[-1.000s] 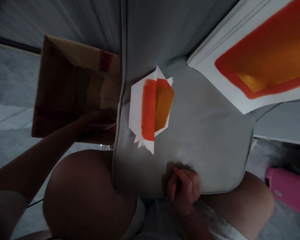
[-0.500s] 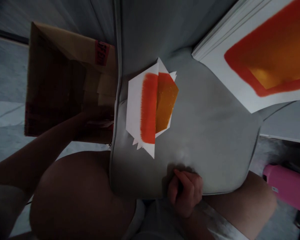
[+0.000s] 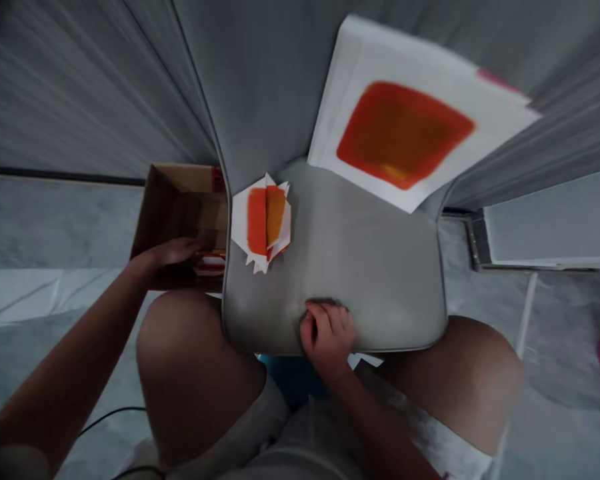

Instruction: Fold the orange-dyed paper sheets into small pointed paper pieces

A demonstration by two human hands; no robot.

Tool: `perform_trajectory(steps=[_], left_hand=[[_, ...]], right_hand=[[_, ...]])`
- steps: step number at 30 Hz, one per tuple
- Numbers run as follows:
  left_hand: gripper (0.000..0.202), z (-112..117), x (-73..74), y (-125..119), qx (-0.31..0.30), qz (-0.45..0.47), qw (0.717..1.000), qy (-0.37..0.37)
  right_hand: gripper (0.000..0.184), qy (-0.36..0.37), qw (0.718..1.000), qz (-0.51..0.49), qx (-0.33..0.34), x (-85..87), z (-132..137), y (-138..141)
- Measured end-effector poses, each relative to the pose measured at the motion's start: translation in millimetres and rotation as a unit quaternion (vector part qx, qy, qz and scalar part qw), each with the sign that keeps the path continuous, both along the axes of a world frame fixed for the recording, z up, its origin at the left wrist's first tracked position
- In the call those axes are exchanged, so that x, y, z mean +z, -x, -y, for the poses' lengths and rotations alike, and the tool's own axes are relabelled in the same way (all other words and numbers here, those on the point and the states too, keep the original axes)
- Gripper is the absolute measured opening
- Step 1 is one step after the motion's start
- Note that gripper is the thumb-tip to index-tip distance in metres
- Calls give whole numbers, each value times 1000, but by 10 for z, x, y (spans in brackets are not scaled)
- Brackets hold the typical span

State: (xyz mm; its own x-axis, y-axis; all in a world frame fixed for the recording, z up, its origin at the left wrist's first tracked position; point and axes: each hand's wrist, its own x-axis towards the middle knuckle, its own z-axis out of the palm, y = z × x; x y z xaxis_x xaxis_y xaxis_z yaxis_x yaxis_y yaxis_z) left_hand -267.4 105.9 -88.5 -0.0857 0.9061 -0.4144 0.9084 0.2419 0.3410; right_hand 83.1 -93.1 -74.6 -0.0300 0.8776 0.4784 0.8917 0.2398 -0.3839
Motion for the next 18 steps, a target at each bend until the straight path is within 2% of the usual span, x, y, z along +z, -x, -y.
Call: perform_trajectory(steps=[1, 2, 4, 6, 8, 10, 11, 13, 16, 17, 18], left_hand=[[10, 52, 178, 32, -9, 7, 1000, 28], [13, 135, 360, 42, 7, 5, 1000, 12], [22, 402, 705, -53, 77, 30, 992, -96], [28, 766, 960, -328, 153, 126, 951, -238], [34, 1135, 1079, -740, 204, 196, 899, -333], [34, 1407, 1088, -1192, 225, 200, 884, -359], [32, 1486, 1073, -1405, 191, 213, 895, -341], [29, 1522, 1042, -1784, 81, 255, 916, -298], [25, 1342, 1008, -2241, -127, 261, 925, -247], [24, 1253, 983, -2375, -194, 252, 920, -230], [23, 1166, 942, -2501, -236, 239, 916, -218]], right_hand=[[15, 4, 1000, -10, -3, -5, -1, -3], [16, 13, 1000, -19, -5, -6, 0, -6], [17, 39, 998, -41, -3, 9, 3, -11], [17, 71, 994, -80, 3, 47, -4, -22], [19, 109, 983, -144, 8, 100, -34, -57], [22, 172, 959, -226, 22, 159, -96, -134], [24, 210, 940, -267, 35, 190, -140, -191], [27, 282, 896, -338, 63, 255, -252, -338], [27, 353, 847, -384, 101, 378, -484, -610], [29, 368, 843, -377, 105, 428, -581, -710], [29, 370, 853, -356, 100, 481, -691, -816]])
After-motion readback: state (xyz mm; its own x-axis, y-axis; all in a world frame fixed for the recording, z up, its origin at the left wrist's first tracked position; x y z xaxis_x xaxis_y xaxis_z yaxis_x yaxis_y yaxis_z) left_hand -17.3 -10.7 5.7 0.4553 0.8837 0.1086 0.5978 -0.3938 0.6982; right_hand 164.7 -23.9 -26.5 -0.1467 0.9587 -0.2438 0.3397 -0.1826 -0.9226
